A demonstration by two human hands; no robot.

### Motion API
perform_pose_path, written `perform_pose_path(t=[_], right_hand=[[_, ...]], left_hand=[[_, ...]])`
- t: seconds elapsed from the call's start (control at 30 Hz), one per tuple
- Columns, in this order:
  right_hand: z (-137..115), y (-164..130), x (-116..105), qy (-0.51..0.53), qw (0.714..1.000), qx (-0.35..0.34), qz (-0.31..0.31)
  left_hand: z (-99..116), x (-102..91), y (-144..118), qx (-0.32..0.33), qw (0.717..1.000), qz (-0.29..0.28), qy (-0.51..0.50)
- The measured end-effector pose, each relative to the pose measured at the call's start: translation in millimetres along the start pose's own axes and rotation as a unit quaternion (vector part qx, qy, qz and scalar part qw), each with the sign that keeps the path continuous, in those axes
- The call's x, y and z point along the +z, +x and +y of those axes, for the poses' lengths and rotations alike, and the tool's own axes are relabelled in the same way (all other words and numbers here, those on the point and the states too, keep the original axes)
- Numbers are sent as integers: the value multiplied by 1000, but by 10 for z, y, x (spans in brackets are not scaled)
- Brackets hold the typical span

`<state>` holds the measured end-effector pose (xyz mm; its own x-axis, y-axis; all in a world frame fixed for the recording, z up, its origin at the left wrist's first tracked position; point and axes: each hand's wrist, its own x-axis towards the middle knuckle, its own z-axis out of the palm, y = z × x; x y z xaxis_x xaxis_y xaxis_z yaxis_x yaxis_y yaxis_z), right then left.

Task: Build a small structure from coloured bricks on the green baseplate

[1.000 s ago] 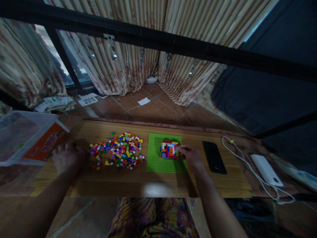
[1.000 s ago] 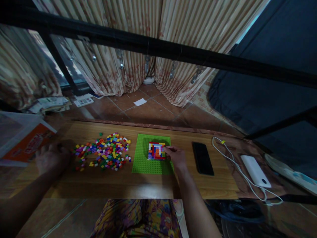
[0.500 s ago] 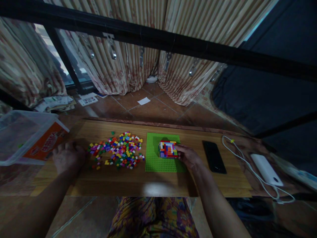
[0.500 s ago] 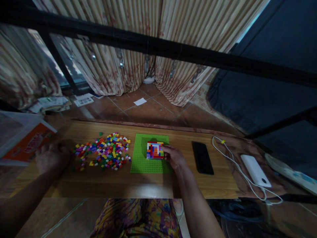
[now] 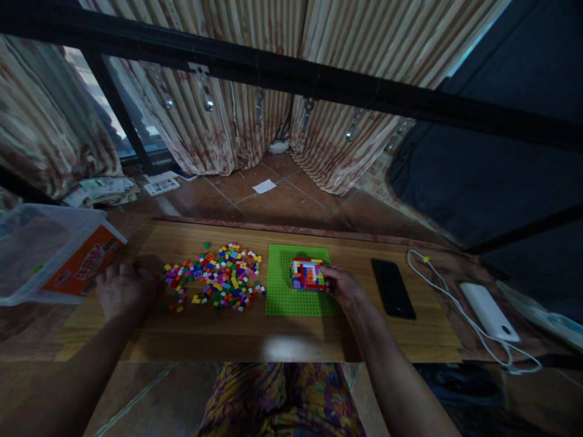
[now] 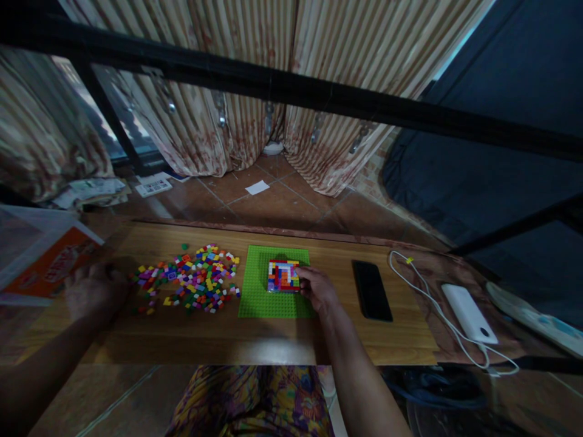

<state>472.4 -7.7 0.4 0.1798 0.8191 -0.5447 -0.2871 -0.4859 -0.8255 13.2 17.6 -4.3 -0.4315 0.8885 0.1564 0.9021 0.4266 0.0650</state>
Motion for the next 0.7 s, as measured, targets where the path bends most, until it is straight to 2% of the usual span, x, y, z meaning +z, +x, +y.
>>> perform_pose_path(t=[0.43,0.7], right_hand=[[48,-72,-68,24,999,-38,-8],[83,-101,30,-20,996,-74,43]], left_hand=[[-40,52,16,10,1000,7,-1],[-48,70,5,8,1000,27,5]])
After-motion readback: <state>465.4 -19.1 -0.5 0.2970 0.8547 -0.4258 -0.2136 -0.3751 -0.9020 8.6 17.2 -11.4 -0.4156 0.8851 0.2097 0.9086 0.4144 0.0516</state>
